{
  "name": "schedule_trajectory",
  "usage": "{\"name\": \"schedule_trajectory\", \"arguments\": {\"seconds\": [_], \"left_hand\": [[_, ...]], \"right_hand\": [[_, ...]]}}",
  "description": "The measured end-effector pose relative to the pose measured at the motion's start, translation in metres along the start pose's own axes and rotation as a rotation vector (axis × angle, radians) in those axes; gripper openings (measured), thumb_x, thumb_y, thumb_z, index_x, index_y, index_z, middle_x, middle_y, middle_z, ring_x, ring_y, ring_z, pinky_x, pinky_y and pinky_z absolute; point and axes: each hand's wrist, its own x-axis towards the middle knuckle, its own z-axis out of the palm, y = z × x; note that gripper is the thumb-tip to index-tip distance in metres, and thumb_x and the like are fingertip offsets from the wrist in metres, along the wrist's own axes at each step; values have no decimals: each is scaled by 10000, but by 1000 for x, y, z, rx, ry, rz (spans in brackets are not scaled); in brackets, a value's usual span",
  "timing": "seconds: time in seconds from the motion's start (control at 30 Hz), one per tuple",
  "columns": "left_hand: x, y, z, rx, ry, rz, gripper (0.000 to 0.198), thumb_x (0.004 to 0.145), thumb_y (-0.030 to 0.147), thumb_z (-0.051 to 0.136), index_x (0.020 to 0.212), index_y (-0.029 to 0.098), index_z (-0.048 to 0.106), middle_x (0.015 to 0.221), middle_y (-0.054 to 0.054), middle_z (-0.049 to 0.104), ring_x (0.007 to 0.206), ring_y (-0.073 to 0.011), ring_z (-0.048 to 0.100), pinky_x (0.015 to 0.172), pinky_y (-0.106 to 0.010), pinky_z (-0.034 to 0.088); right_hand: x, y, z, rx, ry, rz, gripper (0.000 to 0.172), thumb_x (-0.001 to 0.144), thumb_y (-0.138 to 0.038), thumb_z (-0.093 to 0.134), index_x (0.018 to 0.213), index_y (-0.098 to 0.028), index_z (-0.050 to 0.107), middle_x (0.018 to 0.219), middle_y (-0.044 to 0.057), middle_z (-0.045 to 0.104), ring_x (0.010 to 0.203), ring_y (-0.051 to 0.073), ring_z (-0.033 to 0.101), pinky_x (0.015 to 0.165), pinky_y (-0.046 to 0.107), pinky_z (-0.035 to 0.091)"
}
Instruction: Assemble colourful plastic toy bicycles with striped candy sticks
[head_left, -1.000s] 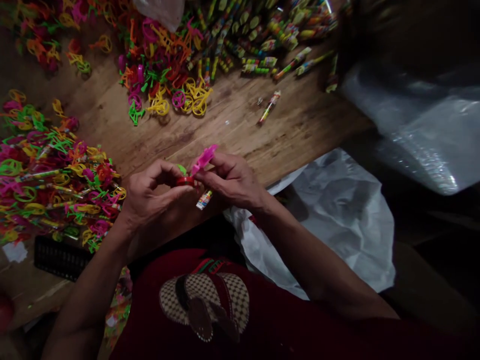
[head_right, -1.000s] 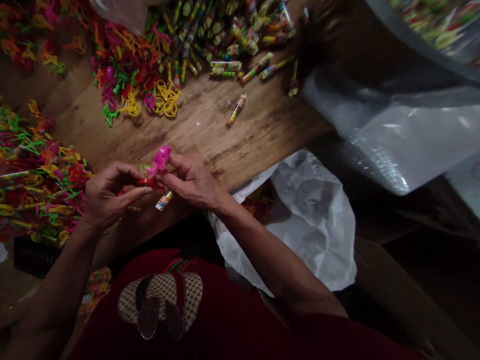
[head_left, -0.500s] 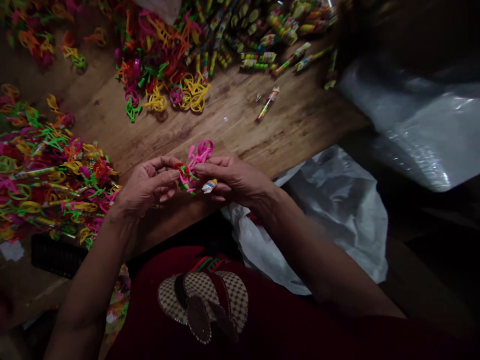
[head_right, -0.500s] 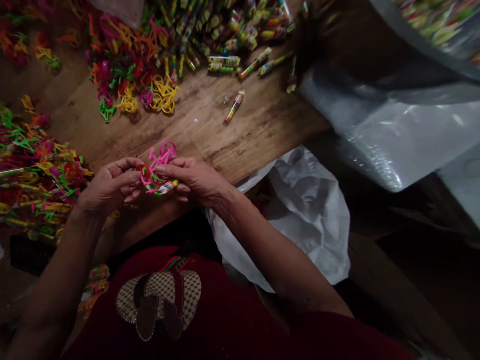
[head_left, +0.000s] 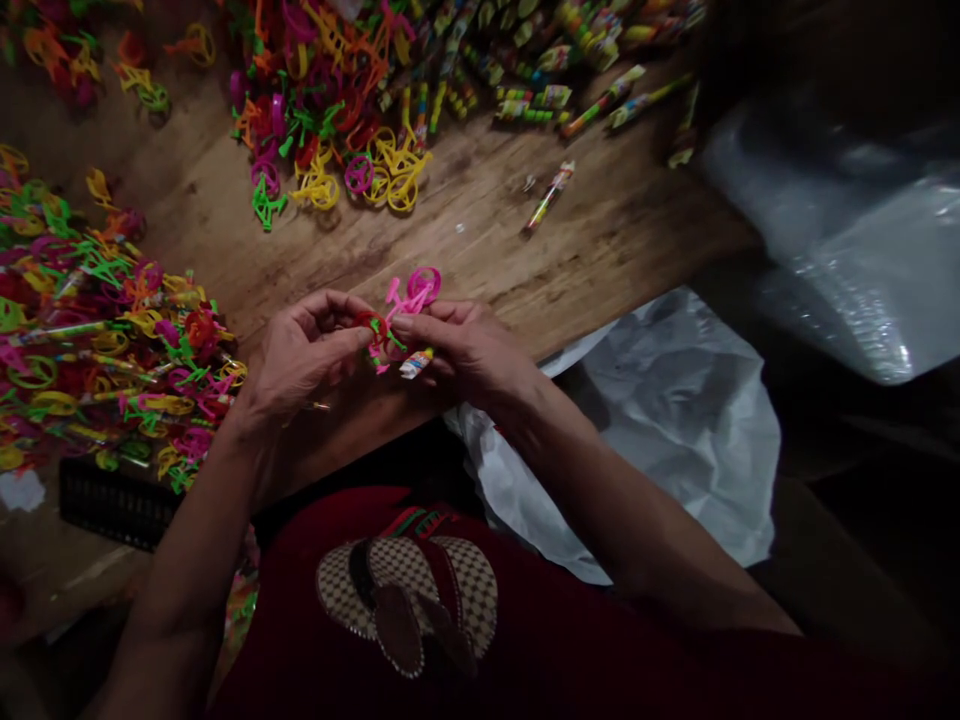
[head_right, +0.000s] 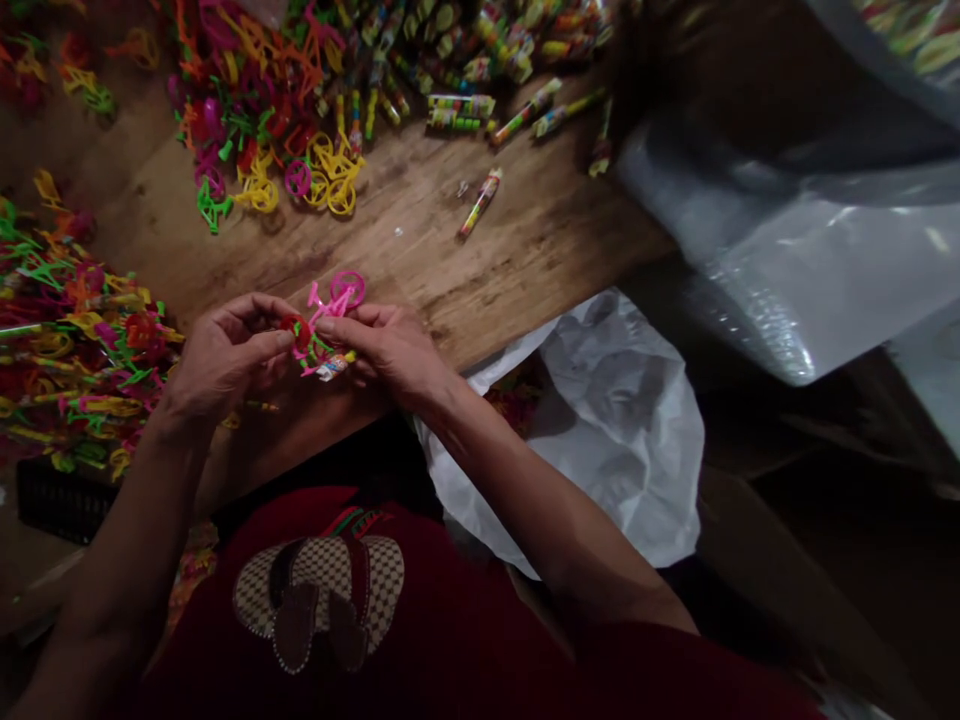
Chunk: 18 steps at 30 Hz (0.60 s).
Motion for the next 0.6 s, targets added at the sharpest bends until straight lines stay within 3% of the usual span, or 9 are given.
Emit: {"name": "schedule_trajectory", "arguments": {"seconds": [0.17,0.4,0.6], "left_hand": [[-4,-1,1,2,12,-40,276,692,291,800,917,176,690,706,6,652,466,-80,545,399,-195,408],[2,-4,2,-266,-84,-225,298,644,215,841,864,123,662,670,-9,667,505,-91,608,472,-199,524],[2,-5,2,-203,-130,-206,291,661,239,844,814,137,617,662,5,659,514,-94,623,498,-208,555]], "right_hand": [[-3,10,4,-114,158,-177,351,629,-498,840,708,-180,712,649,-11,664,591,114,561,553,239,452],[-8,17,1,-447,324,-421,298,800,-440,710,641,-190,678,573,-30,531,586,116,497,571,255,383],[-10,17,3,-354,313,-349,289,750,-452,754,663,-180,713,566,-27,575,517,92,456,488,231,343]]}}
